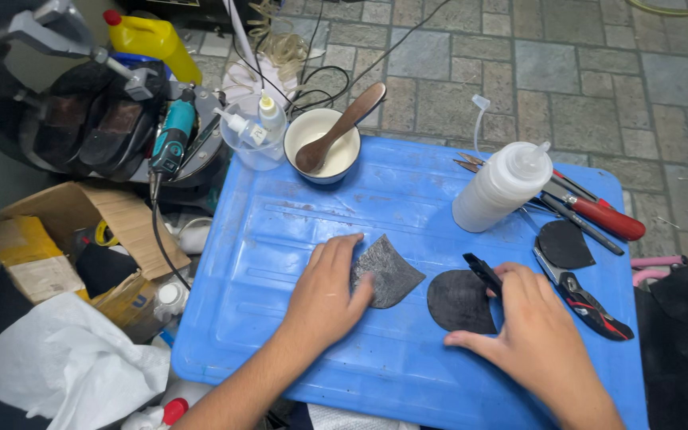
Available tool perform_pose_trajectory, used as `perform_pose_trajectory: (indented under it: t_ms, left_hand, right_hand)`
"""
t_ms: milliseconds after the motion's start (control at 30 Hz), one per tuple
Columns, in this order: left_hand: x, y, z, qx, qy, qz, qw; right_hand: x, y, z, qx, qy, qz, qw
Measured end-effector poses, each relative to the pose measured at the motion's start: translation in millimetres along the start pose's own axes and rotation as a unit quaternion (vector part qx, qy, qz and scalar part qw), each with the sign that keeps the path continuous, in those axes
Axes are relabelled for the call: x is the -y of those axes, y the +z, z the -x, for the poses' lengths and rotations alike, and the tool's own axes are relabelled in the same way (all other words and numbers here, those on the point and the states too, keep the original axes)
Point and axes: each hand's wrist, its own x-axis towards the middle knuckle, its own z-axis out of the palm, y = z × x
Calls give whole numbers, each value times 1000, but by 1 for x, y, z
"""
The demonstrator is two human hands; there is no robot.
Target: The person applies glue from a squeeze bottle onto small black leather pieces and spreads it evenly with a small black tool. They repeat this process on multiple pieces, occasionally wiping the tool with a white cloth.
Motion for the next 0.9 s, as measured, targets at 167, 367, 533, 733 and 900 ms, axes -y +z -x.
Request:
perform_pose_trajectory:
  t_ms: [167,367,533,733,900]
  left_hand:
    - [-16,15,-2,90,-11,-60,994]
    - [5,-6,8,46,-18,-77,996]
    - [48,-60,12,100,1,-52,994]
    - [50,-72,9,-3,19,2,1000]
    - [26,-50,-18,-71,7,105,992]
  right_hand:
    - [32,25,1,-16,104,34,994]
    - [40,21,-25,-12,-24,-61,998]
    - [46,18,-53,91,-200,-153,963]
    - [18,7,-55,88,-132,-275,948]
    - [-24,42,-43,-88,-48,-417,903]
